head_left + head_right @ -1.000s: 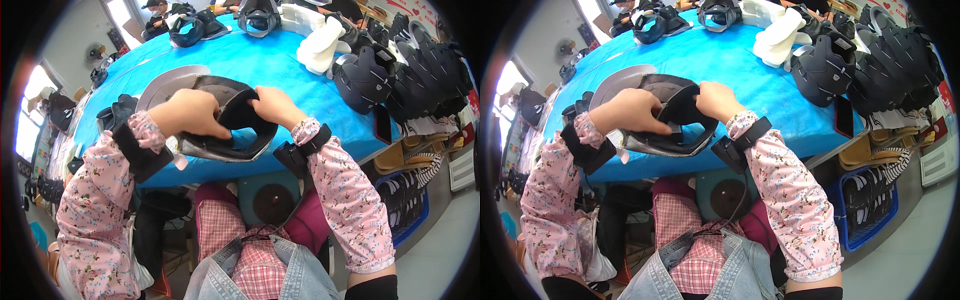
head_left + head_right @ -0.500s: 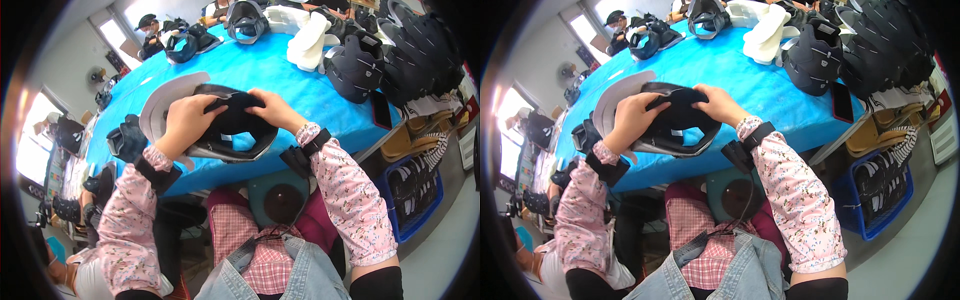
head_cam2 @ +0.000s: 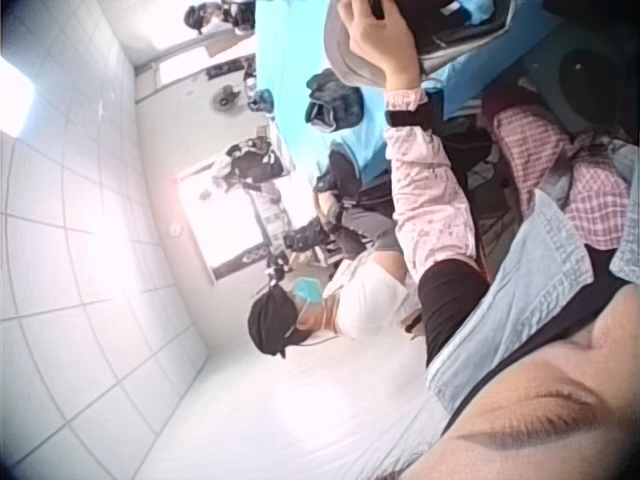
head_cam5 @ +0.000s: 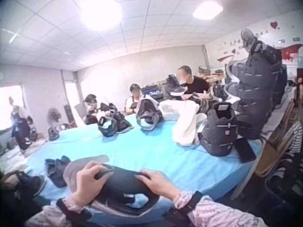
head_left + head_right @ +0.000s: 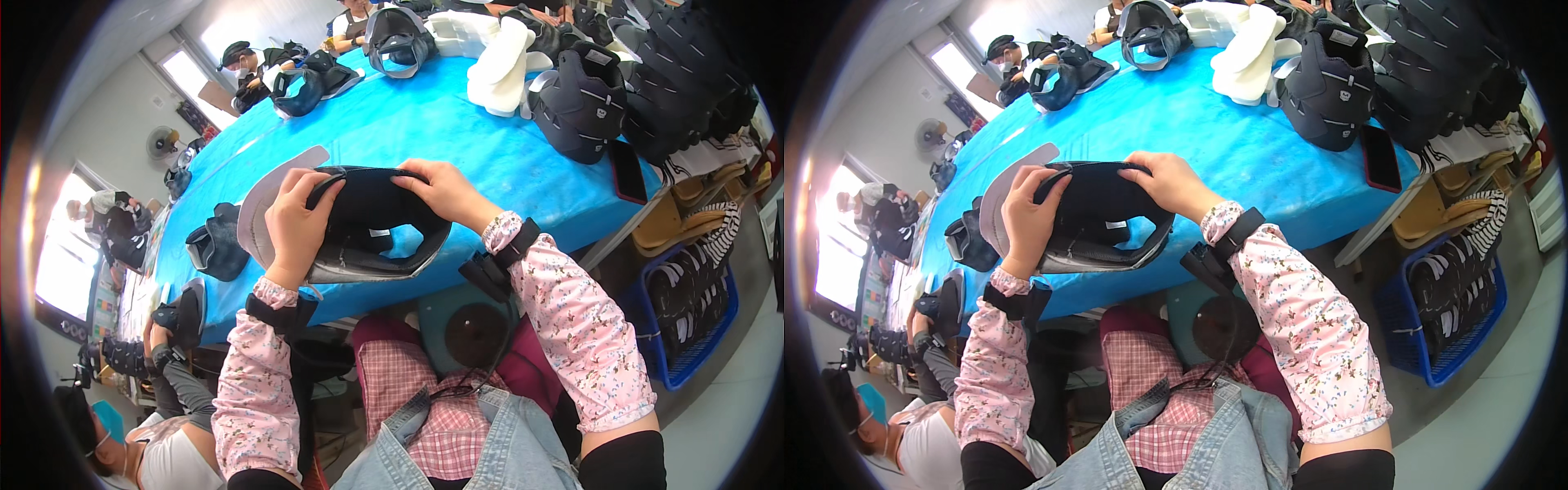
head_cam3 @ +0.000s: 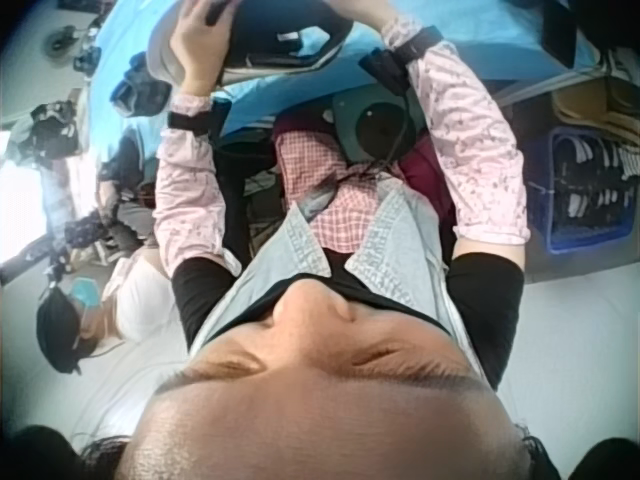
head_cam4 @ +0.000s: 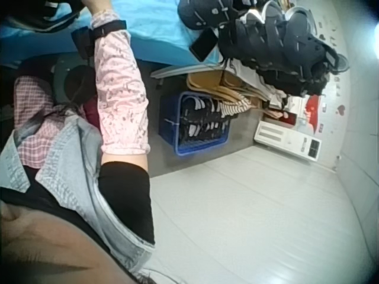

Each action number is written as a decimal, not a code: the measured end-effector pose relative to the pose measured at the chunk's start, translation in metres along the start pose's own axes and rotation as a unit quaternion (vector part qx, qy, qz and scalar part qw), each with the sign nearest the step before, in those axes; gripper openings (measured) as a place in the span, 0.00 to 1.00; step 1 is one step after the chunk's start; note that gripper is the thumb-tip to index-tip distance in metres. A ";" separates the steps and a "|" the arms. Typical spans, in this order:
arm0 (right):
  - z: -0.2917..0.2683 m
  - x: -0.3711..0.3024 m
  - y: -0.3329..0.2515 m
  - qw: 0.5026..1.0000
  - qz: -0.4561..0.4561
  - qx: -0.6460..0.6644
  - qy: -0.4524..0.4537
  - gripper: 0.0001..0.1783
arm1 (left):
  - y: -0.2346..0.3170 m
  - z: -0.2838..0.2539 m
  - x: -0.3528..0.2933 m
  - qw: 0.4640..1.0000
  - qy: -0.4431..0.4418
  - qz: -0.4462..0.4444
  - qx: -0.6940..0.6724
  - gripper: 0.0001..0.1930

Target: Manually assembling the internal padding and outer components of a shoe or boot in a workshop environment.

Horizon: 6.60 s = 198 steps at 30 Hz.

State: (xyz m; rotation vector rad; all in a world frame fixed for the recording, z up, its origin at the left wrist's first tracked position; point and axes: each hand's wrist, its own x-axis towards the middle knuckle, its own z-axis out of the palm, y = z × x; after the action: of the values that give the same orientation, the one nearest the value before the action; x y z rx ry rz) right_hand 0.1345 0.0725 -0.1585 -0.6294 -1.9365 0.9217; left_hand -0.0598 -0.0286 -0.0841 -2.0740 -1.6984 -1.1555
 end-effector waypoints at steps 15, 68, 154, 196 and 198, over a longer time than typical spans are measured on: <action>-0.003 0.012 -0.029 0.988 -0.013 -0.148 -0.052 0.17 | -0.002 0.005 0.004 0.996 0.014 0.059 0.063 0.09; 0.010 -0.057 -0.045 0.991 0.125 0.009 0.046 0.31 | -0.018 -0.082 -0.020 0.985 -0.003 -0.126 -0.118 0.17; 0.069 0.034 -0.037 0.912 -0.259 -0.314 -0.047 0.10 | -0.078 -0.005 -0.046 0.971 -0.189 -0.147 -0.028 0.16; 0.054 -0.002 -0.064 0.844 -0.169 -0.491 -0.133 0.26 | -0.070 0.017 -0.025 0.973 -0.187 -0.048 0.125 0.14; 0.052 -0.001 -0.054 0.843 -0.212 -0.481 -0.112 0.22 | -0.073 0.021 -0.029 0.992 -0.098 0.009 0.074 0.14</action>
State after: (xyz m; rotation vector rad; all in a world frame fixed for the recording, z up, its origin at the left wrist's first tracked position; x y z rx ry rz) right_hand 0.0861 0.0213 -0.1336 -0.5960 -2.5680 -0.3465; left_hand -0.1176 -0.0139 -0.1398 -2.1654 -1.7855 -0.8154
